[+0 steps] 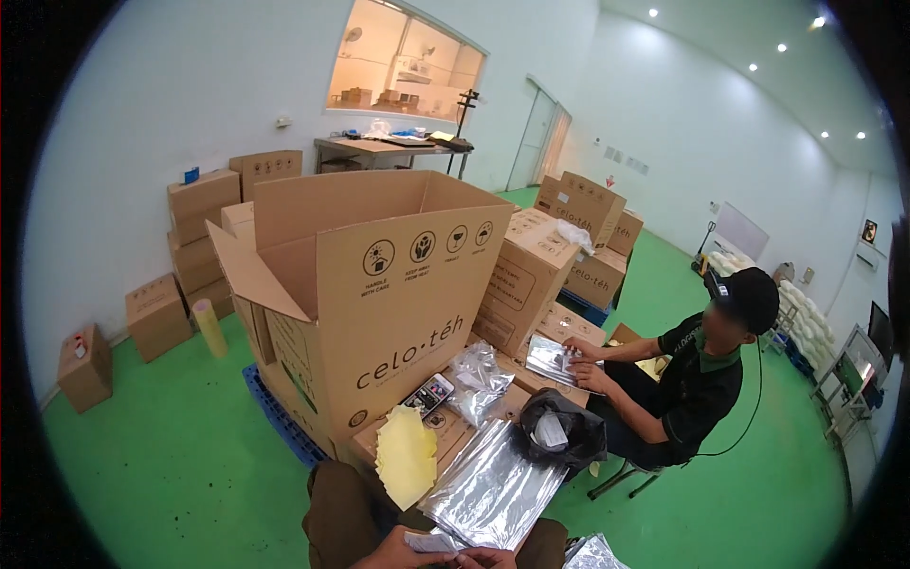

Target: Labeling silver foil packages with yellow slips.

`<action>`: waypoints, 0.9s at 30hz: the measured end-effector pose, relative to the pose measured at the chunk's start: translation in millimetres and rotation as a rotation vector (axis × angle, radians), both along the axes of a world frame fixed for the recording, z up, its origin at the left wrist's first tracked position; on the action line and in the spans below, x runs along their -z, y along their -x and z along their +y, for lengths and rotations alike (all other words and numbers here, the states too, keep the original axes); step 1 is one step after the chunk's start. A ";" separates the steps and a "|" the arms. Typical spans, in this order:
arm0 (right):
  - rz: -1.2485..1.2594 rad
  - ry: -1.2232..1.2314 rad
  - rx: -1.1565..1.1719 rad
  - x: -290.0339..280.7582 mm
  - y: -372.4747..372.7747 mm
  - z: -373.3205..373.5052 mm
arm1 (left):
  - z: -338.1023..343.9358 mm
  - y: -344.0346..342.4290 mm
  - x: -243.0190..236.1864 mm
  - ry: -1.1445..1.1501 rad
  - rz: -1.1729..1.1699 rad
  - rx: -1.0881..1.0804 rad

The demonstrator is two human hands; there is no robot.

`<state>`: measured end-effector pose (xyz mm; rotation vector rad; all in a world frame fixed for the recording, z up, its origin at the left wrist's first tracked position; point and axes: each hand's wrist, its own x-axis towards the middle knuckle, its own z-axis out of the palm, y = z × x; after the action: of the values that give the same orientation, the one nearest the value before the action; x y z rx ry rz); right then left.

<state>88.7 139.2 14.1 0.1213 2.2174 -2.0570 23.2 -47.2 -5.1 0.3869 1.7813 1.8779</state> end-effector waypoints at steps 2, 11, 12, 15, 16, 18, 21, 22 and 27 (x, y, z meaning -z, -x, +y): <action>0.048 0.040 -0.010 5.1 -0.3 0.3 | -0.7 -1.8 2.9 -0.026 0.014 -0.011; 0.009 0.043 -0.040 14.8 -7.1 4.1 | -4.7 -0.1 18.7 0.028 -0.023 0.063; -0.017 0.048 -0.029 17.6 -7.5 4.8 | -4.7 -0.3 14.8 0.013 -0.023 0.065; -0.035 0.058 -0.025 17.1 -8.1 7.8 | -2.8 1.3 16.8 0.024 0.022 0.073; -0.019 0.050 -0.036 14.7 -8.4 7.1 | -2.8 1.7 17.9 0.040 0.011 0.077; -0.010 0.127 -0.012 8.8 -8.5 5.3 | -0.9 2.3 18.6 0.012 0.038 0.072; 0.055 0.069 -0.019 17.1 -10.3 10.0 | 0.6 -1.1 17.4 -0.062 0.037 0.071; 0.036 -0.044 -0.031 17.0 -10.5 11.7 | 0.1 -1.6 18.3 -0.068 0.055 0.081; -0.072 0.152 -0.001 29.3 -14.2 11.1 | -3.4 0.9 13.8 -0.049 0.116 0.197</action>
<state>102.9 150.4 -15.3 0.1774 2.0111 -2.1750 22.3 -50.6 -18.9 0.6765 1.7043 1.7950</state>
